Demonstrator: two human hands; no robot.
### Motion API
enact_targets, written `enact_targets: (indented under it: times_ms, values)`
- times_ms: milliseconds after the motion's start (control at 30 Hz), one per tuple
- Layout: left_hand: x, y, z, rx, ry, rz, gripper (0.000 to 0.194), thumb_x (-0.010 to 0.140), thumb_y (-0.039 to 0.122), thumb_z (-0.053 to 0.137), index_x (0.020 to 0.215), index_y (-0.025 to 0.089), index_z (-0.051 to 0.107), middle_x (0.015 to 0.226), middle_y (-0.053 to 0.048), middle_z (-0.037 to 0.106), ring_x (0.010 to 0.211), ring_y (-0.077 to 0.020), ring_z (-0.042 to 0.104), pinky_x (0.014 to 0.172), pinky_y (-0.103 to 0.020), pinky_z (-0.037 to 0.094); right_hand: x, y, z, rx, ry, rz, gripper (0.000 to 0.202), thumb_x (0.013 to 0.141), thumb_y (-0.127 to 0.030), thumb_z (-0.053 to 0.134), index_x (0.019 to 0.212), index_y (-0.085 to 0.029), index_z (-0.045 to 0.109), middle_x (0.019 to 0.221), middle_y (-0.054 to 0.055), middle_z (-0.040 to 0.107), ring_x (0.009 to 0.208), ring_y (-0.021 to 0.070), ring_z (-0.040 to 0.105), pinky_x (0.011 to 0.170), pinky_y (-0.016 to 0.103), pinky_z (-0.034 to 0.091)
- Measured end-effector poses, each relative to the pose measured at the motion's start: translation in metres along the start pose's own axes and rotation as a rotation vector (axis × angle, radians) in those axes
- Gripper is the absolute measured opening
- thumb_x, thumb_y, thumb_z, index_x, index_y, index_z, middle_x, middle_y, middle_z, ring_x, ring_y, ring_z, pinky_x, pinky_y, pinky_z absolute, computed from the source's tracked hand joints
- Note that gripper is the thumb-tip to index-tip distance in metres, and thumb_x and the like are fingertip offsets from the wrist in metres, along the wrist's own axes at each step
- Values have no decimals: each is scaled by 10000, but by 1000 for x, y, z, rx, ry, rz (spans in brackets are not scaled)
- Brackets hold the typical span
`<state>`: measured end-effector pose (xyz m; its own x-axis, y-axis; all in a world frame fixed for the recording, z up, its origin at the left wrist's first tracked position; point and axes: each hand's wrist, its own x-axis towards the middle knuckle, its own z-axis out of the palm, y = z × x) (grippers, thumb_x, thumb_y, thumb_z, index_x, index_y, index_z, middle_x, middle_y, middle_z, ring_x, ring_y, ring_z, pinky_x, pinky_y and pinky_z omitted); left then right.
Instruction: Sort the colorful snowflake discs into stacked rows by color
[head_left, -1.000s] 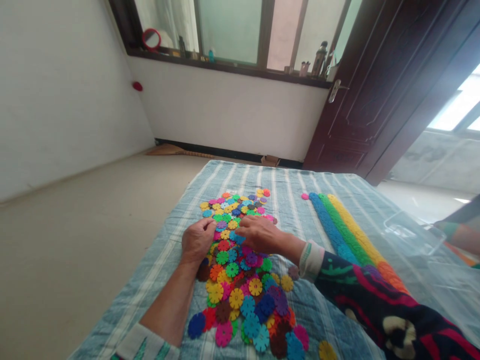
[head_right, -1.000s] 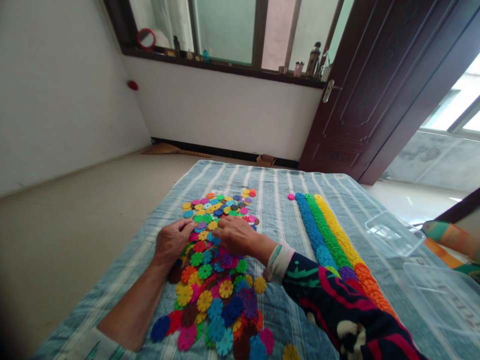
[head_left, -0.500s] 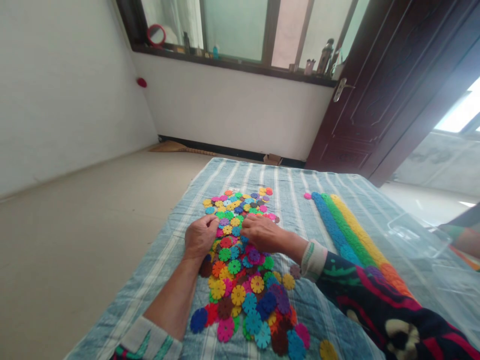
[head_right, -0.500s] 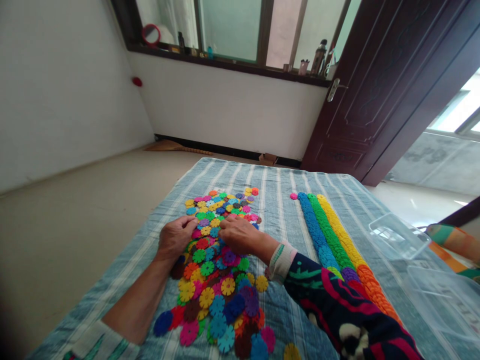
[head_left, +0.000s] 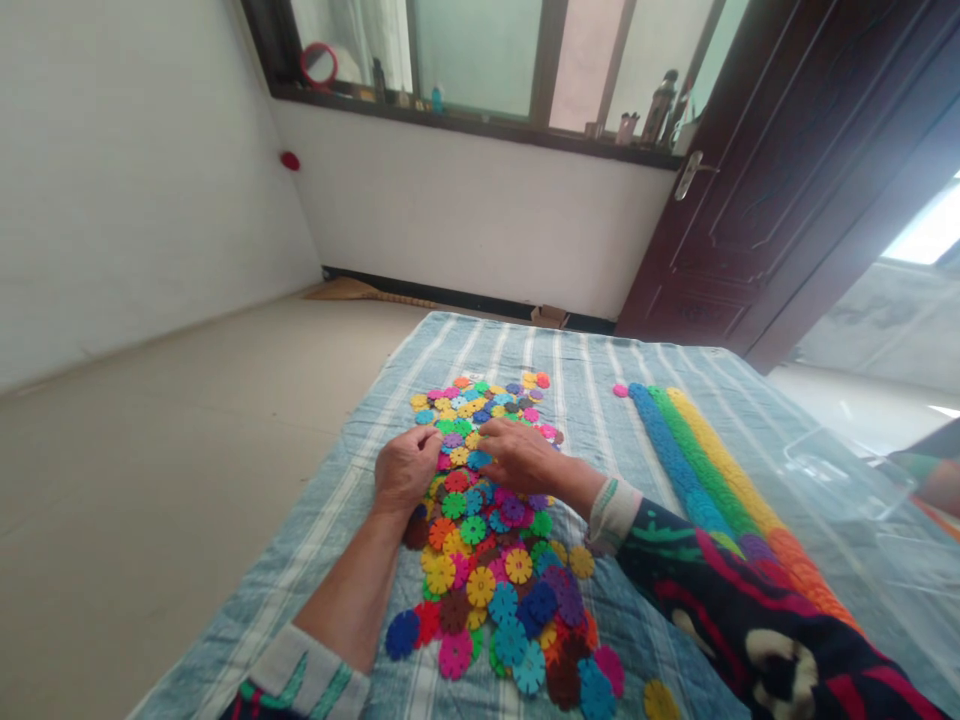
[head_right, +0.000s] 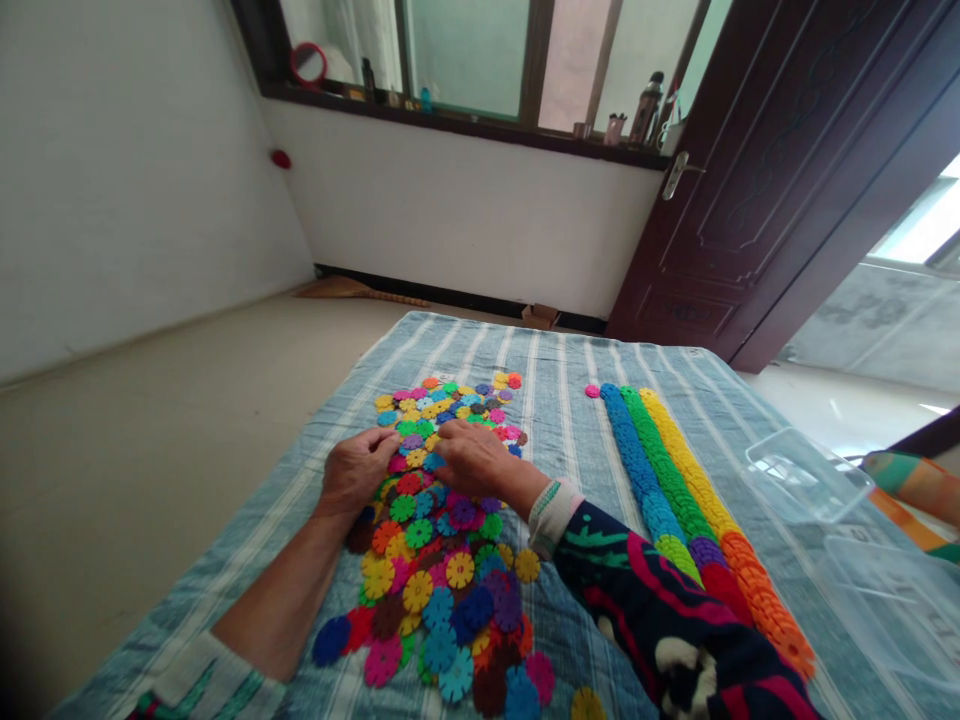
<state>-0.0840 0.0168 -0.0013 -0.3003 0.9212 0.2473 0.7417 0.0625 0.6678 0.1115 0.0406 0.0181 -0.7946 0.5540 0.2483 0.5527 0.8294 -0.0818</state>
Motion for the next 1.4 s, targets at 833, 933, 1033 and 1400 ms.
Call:
enact_targets:
  times_ms: [833,933,1033,1400]
  values:
    - [0,1,1,9,0,11,303,807,368,494,839,213,753,850,-33,763,818,-203,672,734,-258,464,11,2,14,141,90,58,189,724,-253,765,865,-153,689,1216,137,567,1124,270,531,916,393,454]
    - [0,1,1,10,-4,-3,302,800,374,493,822,216,750,817,-20,760,804,-193,669,710,-241,460,3,-1,3,210,80,-28,196,714,-227,766,879,-170,679,1215,125,569,1129,263,530,917,400,447]
    - [0,1,1,1,-5,5,316,803,381,480,809,211,746,804,-16,757,785,-187,667,699,-232,458,-5,-9,-8,239,37,-133,202,707,-202,754,889,-172,669,1194,113,577,1114,249,534,918,391,444]
    - [0,0,2,-13,-11,26,312,801,363,474,817,209,744,859,-33,764,826,-196,673,754,-246,474,-4,-32,-15,96,-89,-203,178,761,-197,662,937,-175,677,1116,93,577,1088,242,497,897,368,442]
